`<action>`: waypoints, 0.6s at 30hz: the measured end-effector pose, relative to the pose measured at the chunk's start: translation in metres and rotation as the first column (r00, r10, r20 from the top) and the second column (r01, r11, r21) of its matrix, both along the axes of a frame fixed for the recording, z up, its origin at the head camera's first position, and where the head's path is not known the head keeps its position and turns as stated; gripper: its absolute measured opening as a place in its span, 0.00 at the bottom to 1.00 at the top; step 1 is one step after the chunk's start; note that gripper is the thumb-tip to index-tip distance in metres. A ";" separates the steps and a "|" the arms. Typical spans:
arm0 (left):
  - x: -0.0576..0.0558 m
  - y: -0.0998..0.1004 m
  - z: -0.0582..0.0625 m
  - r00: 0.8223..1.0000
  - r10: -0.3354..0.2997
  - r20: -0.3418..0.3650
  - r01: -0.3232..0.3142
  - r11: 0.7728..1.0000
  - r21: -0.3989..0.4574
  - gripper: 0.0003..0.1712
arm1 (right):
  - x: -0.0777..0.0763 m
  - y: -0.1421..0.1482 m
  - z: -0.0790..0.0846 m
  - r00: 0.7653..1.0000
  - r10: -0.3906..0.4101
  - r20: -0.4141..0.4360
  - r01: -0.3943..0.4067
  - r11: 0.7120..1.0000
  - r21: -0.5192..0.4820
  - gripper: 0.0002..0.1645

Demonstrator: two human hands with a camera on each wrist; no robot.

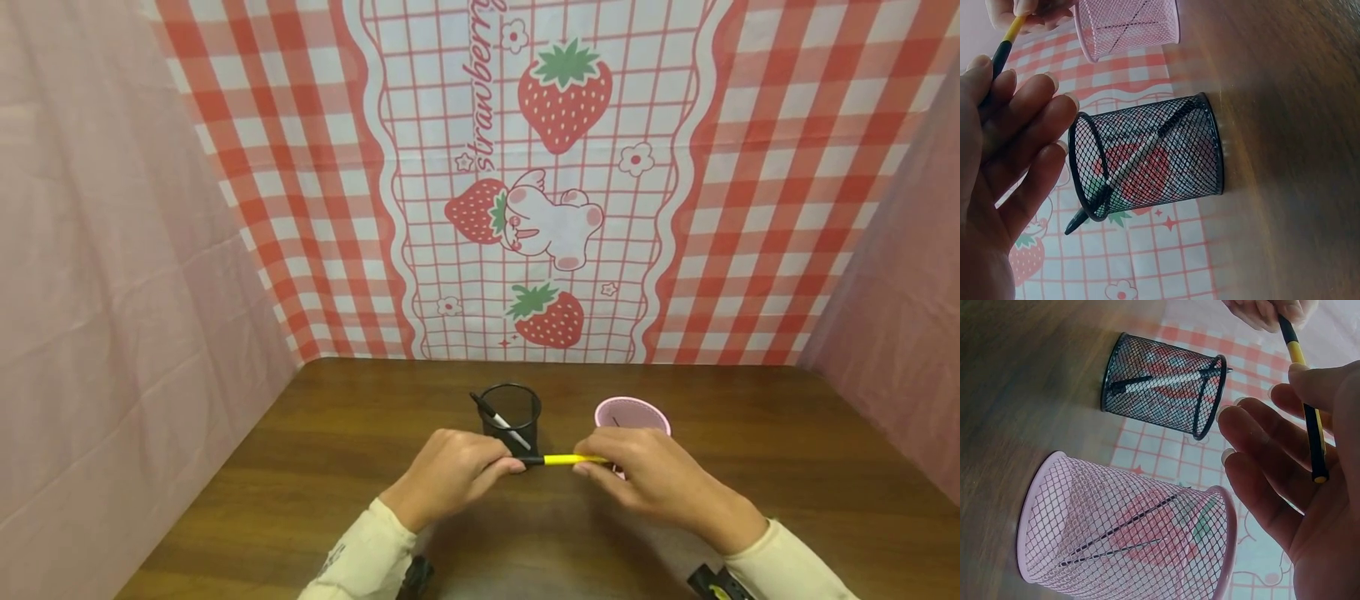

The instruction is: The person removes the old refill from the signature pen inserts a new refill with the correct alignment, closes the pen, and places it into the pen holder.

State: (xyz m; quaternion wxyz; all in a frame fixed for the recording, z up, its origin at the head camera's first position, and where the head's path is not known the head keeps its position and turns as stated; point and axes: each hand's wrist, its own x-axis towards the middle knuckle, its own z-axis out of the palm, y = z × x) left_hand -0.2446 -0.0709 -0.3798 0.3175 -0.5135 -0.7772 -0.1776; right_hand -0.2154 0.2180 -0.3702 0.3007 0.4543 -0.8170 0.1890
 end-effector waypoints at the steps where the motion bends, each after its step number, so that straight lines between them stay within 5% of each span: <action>1: 0.000 0.000 0.000 1.000 -0.002 0.010 0.002 1.000 -0.003 0.17 | 0.000 0.000 0.000 1.000 -0.010 0.005 0.010 1.000 0.007 0.06; 10: -0.002 -0.001 -0.001 0.999 -0.035 0.029 0.034 0.999 0.013 0.22 | 0.001 -0.001 0.001 1.000 -0.020 0.013 0.020 1.000 0.015 0.07; 18: -0.001 0.004 -0.003 0.999 -0.034 -0.023 0.035 0.998 0.055 0.12 | 0.000 -0.001 0.000 0.999 -0.040 -0.001 0.040 0.999 0.012 0.07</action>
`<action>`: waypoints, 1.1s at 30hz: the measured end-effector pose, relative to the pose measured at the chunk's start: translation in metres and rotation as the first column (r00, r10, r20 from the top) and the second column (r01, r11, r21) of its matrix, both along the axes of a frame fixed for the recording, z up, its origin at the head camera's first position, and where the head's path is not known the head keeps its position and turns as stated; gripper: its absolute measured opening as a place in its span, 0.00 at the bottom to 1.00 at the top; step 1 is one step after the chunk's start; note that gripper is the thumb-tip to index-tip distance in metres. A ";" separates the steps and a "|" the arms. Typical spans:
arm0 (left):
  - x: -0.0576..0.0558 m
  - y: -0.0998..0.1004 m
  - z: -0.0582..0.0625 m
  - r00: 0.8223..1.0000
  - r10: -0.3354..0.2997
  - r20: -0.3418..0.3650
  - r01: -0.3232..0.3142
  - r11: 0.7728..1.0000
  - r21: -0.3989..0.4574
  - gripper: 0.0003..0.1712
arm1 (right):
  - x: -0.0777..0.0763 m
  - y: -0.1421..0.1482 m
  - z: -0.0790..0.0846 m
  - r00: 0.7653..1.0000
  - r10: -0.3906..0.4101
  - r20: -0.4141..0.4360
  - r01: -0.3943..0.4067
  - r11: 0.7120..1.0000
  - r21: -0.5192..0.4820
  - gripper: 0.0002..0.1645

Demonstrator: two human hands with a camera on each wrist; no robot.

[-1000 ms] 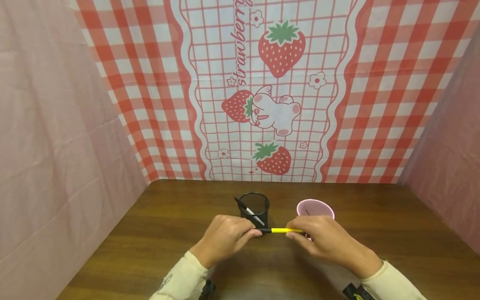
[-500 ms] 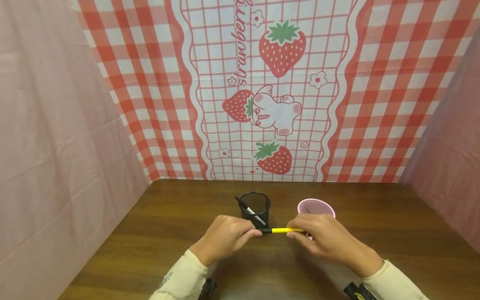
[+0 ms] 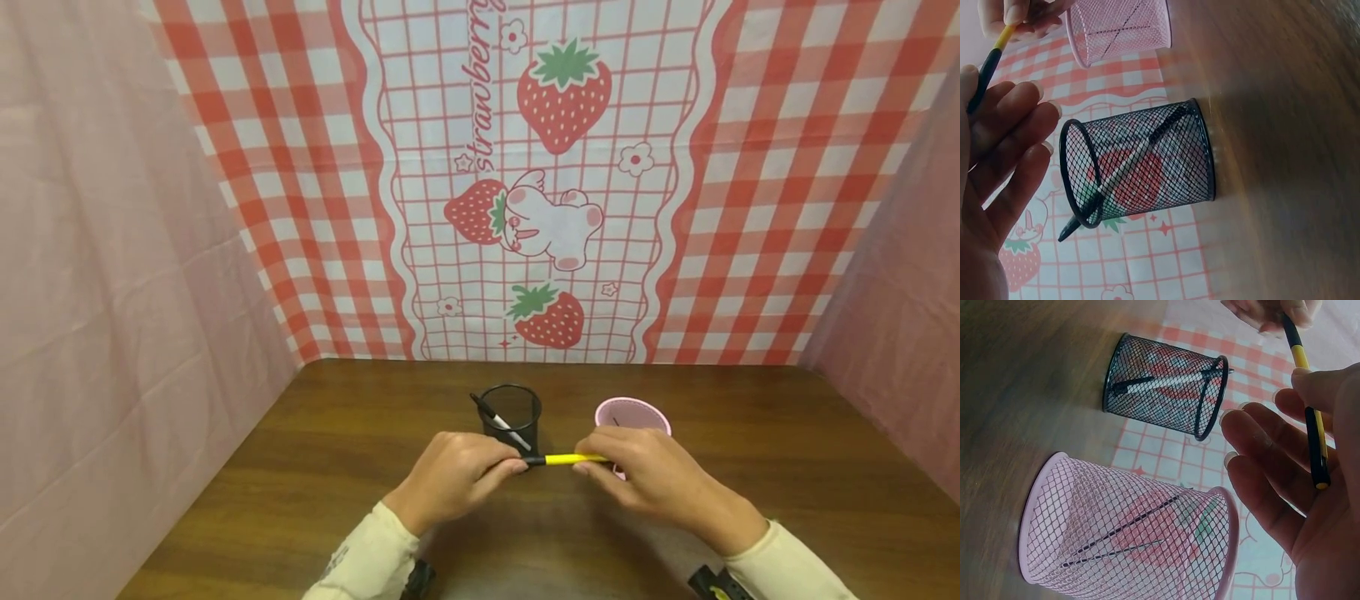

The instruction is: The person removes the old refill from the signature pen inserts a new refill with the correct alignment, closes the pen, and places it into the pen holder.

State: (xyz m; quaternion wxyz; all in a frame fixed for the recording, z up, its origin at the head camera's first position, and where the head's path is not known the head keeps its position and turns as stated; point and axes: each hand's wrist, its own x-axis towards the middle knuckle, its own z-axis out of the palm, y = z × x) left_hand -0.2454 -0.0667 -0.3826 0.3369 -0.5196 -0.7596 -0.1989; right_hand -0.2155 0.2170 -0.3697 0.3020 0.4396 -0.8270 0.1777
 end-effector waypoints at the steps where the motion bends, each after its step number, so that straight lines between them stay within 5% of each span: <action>1: 0.000 0.001 0.000 1.000 -0.006 -0.011 0.006 1.000 0.005 0.10 | 0.000 0.000 -0.001 1.000 0.001 -0.001 -0.001 1.000 0.001 0.07; 9: 0.004 0.009 -0.002 0.999 -0.051 -0.016 0.051 0.999 0.017 0.13 | 0.002 -0.001 -0.001 1.000 0.029 0.007 -0.029 1.000 0.003 0.06; 20: 0.006 0.007 -0.002 1.000 -0.015 -0.027 0.016 0.999 0.040 0.14 | 0.004 -0.004 -0.001 0.999 0.039 0.018 -0.039 0.999 -0.015 0.06; 33: -0.001 0.002 0.001 0.996 -0.057 -0.067 0.062 0.995 0.073 0.10 | 0.003 0.000 0.000 1.000 0.025 0.015 -0.025 1.000 0.018 0.04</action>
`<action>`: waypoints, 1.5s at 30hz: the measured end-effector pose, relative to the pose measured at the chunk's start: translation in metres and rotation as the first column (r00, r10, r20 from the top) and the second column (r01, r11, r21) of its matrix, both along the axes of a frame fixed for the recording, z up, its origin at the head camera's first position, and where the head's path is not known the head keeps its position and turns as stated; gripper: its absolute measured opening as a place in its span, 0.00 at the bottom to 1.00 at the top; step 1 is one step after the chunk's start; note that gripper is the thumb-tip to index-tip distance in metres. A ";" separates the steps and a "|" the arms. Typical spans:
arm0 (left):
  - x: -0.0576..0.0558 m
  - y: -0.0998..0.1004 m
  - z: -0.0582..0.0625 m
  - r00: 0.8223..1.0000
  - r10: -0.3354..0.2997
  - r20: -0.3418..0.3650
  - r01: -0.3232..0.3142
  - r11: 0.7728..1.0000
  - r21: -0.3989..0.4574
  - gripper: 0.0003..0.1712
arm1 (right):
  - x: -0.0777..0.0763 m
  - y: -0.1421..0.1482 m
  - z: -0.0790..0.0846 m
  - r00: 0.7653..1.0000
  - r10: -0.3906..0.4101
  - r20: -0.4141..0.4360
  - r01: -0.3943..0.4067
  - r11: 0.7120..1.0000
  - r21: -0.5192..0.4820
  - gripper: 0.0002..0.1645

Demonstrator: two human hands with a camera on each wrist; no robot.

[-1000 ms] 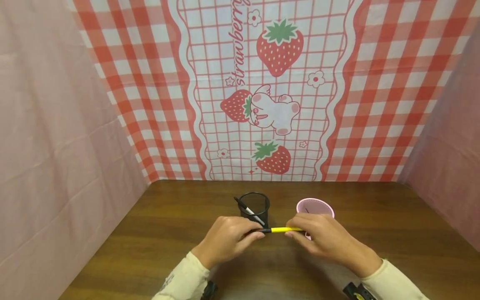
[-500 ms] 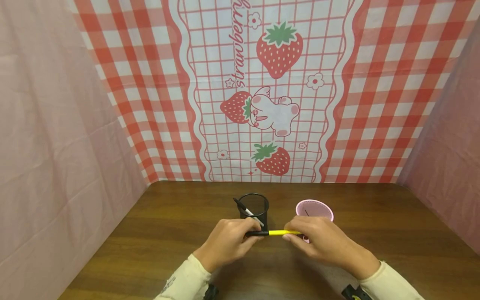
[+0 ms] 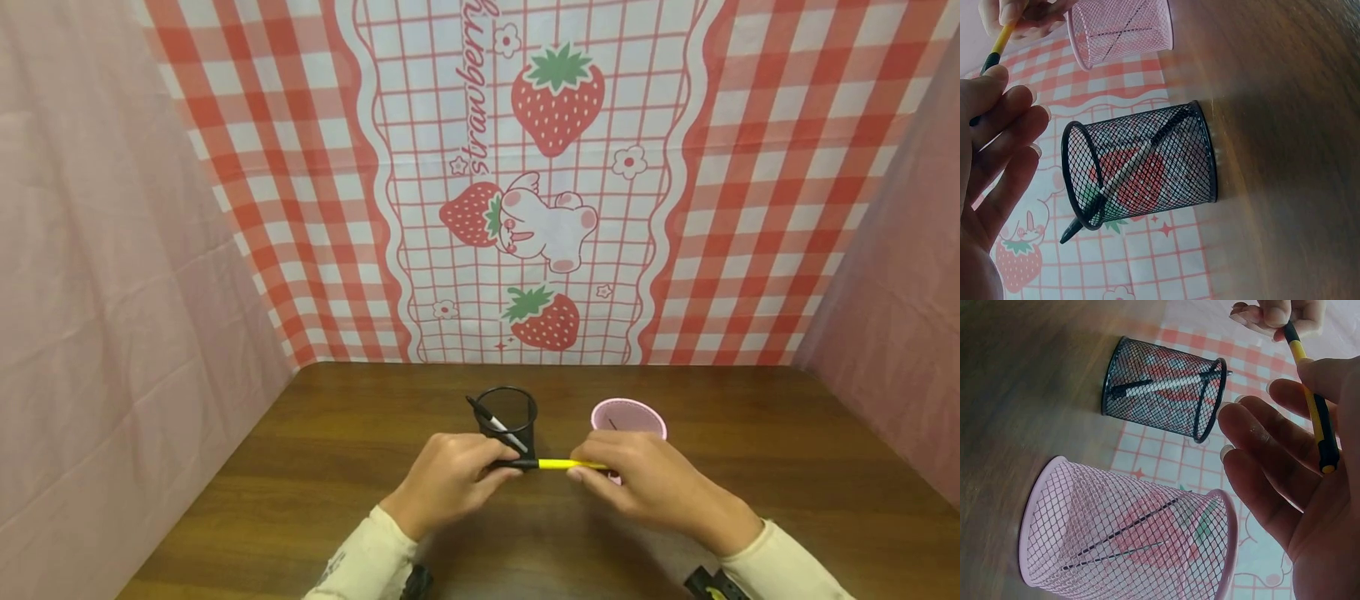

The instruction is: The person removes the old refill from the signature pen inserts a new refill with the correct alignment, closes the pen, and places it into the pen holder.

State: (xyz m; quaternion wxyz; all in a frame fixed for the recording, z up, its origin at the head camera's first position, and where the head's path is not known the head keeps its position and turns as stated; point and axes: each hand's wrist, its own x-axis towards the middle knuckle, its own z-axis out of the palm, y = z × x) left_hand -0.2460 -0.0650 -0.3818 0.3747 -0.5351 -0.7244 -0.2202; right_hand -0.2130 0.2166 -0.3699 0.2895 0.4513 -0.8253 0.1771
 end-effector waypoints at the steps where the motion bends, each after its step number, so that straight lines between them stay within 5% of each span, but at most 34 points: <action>1: 0.000 0.000 0.001 1.000 0.000 -0.001 0.000 1.000 -0.002 0.09 | 0.000 0.001 0.001 1.000 -0.003 -0.002 0.003 1.000 0.001 0.04; 25: -0.002 -0.007 0.002 0.999 0.028 -0.026 -0.030 0.997 -0.076 0.05 | -0.002 -0.001 0.005 1.000 -0.012 -0.011 0.012 1.000 0.000 0.05; 45: -0.001 -0.007 0.002 1.000 0.008 0.021 -0.007 0.998 -0.067 0.04 | -0.001 0.002 0.002 1.000 -0.004 0.014 0.004 1.000 -0.012 0.05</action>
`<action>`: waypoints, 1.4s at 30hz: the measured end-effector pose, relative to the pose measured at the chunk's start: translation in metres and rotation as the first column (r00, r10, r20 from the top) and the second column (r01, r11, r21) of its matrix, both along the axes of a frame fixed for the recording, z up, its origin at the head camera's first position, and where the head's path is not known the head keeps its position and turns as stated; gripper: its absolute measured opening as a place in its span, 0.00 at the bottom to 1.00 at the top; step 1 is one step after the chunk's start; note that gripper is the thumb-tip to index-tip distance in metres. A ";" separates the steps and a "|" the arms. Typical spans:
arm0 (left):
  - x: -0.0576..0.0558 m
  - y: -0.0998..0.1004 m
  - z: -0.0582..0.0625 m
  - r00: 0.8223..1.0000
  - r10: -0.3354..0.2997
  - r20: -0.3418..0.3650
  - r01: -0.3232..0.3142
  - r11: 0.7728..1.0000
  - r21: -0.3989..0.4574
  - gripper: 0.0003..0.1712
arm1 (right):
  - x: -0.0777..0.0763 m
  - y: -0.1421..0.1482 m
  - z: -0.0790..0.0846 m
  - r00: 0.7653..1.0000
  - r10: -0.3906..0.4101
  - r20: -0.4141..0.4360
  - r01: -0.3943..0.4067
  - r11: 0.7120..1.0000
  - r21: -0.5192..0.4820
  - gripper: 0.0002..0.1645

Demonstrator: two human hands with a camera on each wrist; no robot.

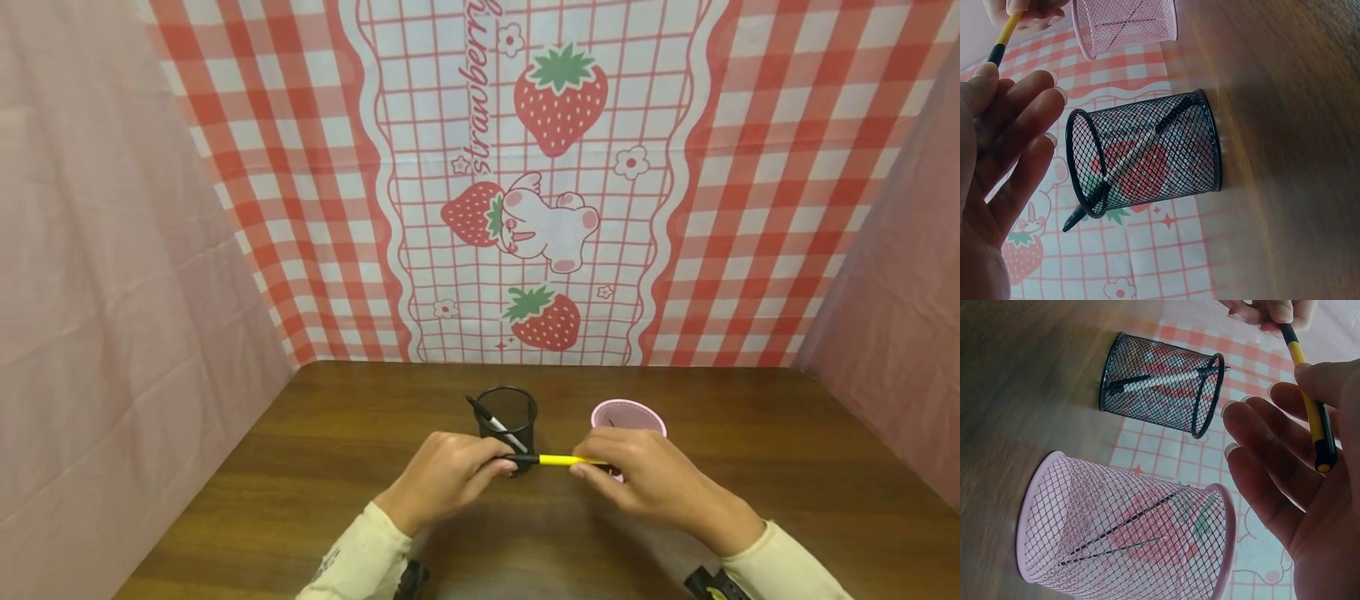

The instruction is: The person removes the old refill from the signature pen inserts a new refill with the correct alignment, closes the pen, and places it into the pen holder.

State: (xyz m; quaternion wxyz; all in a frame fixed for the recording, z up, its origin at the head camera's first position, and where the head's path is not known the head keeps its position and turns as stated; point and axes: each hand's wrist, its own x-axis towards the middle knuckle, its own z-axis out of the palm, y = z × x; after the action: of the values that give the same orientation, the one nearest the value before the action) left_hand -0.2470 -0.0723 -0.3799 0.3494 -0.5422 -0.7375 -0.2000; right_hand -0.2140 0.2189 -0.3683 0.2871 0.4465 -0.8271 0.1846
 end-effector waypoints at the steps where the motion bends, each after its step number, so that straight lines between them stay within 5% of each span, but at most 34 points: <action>1: 0.000 0.000 0.000 1.000 0.000 0.005 0.000 1.000 0.000 0.04 | 0.000 0.000 0.000 1.000 0.002 0.000 -0.002 1.000 -0.003 0.06; 16: 0.001 -0.001 -0.003 0.990 0.007 0.144 -0.006 1.000 -0.007 0.08 | -0.001 0.001 -0.002 1.000 0.003 0.025 -0.002 0.999 -0.035 0.05; 42: 0.000 -0.001 -0.004 0.977 0.009 0.215 -0.003 1.000 -0.029 0.09 | -0.002 0.002 -0.001 1.000 -0.007 -0.005 0.007 0.999 -0.038 0.08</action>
State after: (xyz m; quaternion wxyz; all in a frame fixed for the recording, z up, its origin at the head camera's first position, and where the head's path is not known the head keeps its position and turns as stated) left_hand -0.2467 -0.0737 -0.3843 0.2606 -0.5200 -0.7754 -0.2458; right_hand -0.2161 0.2204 -0.3692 0.2983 0.4385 -0.8243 0.1983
